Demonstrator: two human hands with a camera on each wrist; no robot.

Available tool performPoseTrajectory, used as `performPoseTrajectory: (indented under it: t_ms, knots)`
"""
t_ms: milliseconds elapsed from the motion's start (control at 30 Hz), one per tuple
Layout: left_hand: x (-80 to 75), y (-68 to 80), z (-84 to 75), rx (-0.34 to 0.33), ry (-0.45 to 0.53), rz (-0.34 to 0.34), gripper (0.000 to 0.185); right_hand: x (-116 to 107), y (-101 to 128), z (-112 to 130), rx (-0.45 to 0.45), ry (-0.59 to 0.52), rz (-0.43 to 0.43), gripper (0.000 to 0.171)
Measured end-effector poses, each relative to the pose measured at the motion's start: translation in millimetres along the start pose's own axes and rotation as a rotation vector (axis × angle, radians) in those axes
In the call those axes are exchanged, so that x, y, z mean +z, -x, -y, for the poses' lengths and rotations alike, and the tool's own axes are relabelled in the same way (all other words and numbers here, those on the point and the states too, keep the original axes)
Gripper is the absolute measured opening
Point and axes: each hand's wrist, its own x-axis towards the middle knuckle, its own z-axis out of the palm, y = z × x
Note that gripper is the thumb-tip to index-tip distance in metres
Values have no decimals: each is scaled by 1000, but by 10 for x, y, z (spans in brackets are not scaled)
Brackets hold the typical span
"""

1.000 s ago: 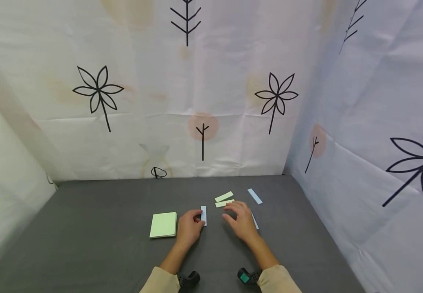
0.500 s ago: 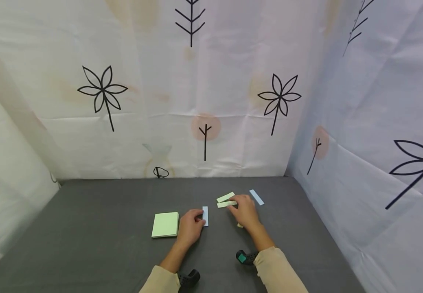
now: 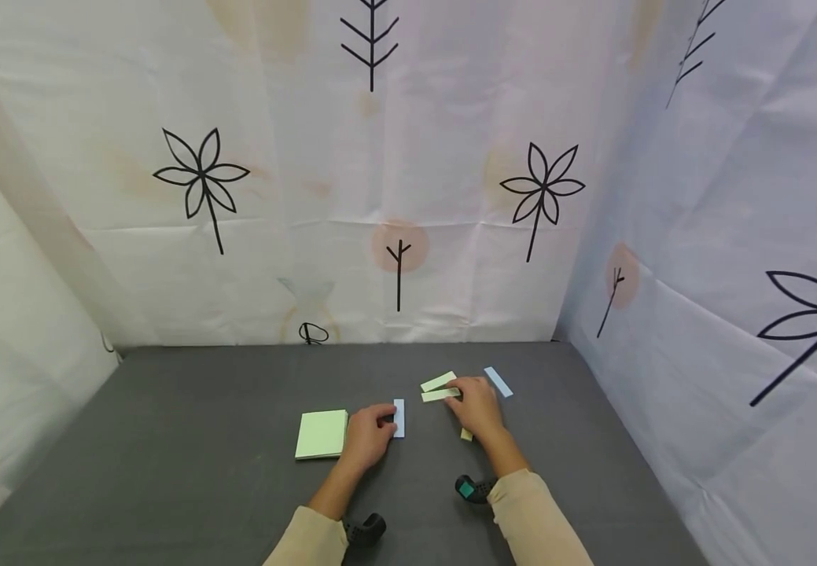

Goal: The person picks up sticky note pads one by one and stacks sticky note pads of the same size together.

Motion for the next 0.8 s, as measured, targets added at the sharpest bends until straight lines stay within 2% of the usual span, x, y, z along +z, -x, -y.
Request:
performPoseTrajectory:
  t_ms: [467, 633, 800]
  knots:
    - [-4, 3, -37, 19, -61, -27, 26, 13, 1, -68, -43, 31, 53, 22]
    - [3, 5, -39, 31, -58, -33, 28, 3, 14, -76, -111, 39, 64, 21]
    - [-4, 8, -38, 39, -75, -34, 29, -8, 40, -55, -176, -8, 78, 21]
